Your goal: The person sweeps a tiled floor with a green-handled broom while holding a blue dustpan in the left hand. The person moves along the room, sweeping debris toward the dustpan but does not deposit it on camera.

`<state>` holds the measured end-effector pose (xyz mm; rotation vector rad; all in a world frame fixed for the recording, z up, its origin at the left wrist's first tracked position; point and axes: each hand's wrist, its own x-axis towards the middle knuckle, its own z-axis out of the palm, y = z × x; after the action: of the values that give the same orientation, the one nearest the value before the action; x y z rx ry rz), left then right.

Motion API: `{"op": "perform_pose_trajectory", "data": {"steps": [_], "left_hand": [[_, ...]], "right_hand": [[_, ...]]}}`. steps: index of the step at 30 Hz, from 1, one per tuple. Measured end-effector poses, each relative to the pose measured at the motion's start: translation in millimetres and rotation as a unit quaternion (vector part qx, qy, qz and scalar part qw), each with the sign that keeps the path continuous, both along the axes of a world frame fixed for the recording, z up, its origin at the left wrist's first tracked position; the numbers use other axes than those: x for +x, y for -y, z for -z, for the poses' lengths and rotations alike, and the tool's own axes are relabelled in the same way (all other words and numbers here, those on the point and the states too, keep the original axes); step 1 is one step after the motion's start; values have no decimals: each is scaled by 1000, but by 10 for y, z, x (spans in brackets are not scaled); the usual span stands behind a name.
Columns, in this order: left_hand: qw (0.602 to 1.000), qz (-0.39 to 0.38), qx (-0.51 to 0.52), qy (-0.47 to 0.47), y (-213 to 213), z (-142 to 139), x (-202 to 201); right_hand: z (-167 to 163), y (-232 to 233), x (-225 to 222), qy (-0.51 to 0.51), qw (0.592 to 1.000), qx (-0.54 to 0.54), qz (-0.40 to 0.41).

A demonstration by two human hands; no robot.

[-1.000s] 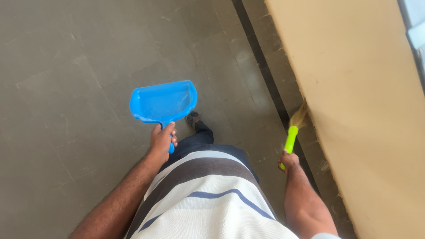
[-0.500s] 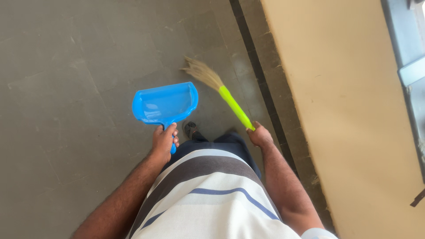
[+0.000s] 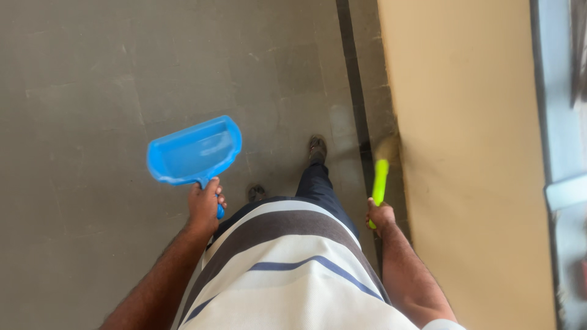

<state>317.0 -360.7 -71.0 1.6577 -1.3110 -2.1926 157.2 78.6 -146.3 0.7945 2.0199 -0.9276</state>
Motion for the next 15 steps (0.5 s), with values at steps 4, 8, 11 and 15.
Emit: {"op": "perform_pose_trajectory", "data": {"steps": [4, 8, 11, 15], "left_hand": [[999, -41, -6, 15, -245, -118, -578], [999, -21, 5, -28, -536, -242, -1190], [998, -17, 19, -60, -752, -339, -1485], [997, -41, 17, -55, -976, -393, -1709]], "right_hand": [[-142, -250, -594, -45, 942, 154, -296], [-231, -422, -1162, -62, 928, 202, -307], [-173, -335, -1704, -195, 898, 181, -351], [-44, 54, -2622, -9, 999, -26, -42]]}}
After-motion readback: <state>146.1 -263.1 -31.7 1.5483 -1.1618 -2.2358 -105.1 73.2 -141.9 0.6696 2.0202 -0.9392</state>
